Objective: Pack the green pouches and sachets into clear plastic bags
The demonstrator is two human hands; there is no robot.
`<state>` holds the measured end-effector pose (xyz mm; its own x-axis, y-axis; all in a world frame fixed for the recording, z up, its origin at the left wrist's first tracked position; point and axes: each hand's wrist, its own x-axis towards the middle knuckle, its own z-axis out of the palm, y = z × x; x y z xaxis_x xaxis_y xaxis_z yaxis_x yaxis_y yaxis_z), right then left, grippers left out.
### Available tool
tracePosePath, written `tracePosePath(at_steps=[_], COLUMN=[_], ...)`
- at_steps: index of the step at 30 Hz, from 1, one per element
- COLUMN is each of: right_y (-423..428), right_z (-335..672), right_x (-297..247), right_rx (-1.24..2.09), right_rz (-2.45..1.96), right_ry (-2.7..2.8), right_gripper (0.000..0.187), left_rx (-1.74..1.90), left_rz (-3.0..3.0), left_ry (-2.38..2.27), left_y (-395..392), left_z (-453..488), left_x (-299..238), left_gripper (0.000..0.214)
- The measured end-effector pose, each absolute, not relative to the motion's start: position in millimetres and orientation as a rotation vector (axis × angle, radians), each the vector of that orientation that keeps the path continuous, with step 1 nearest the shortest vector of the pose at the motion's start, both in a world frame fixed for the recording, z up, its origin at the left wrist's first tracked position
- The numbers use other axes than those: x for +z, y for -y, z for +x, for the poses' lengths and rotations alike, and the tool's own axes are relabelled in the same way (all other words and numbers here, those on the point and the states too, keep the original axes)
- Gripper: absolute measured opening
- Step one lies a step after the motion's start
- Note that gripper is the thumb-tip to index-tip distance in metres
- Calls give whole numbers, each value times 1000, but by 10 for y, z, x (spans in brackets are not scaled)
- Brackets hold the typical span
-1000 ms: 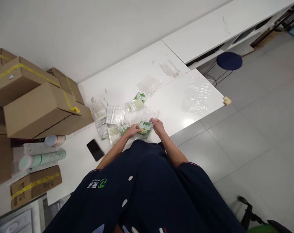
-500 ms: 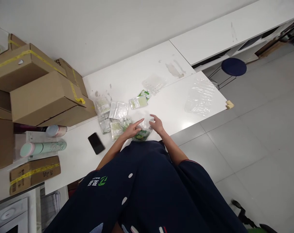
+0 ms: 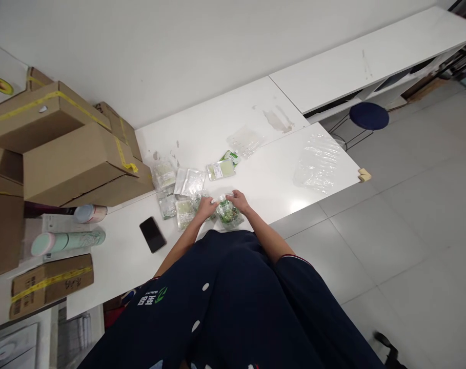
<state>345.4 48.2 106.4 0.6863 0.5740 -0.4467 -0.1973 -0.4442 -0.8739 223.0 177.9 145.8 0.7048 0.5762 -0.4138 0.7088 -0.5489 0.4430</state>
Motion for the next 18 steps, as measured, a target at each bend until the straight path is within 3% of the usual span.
tracePosePath(at_steps=[6, 12, 18], right_y=[-981, -1251, -1009], right_z=[3627, 3590, 3872], right_x=[878, 857, 931], right_rx=[797, 835, 817], right_rz=[-2115, -2238, -2266], right_ry=[230, 337, 451], right_gripper=[40, 38, 23], left_rx=[-244, -274, -467], left_rz=[2483, 2729, 2754], left_ry=[-1103, -627, -594], left_y=[-1864, -1772, -1738], left_z=[2519, 2489, 2298], left_x=[1476, 1366, 1213], left_gripper=[30, 39, 54])
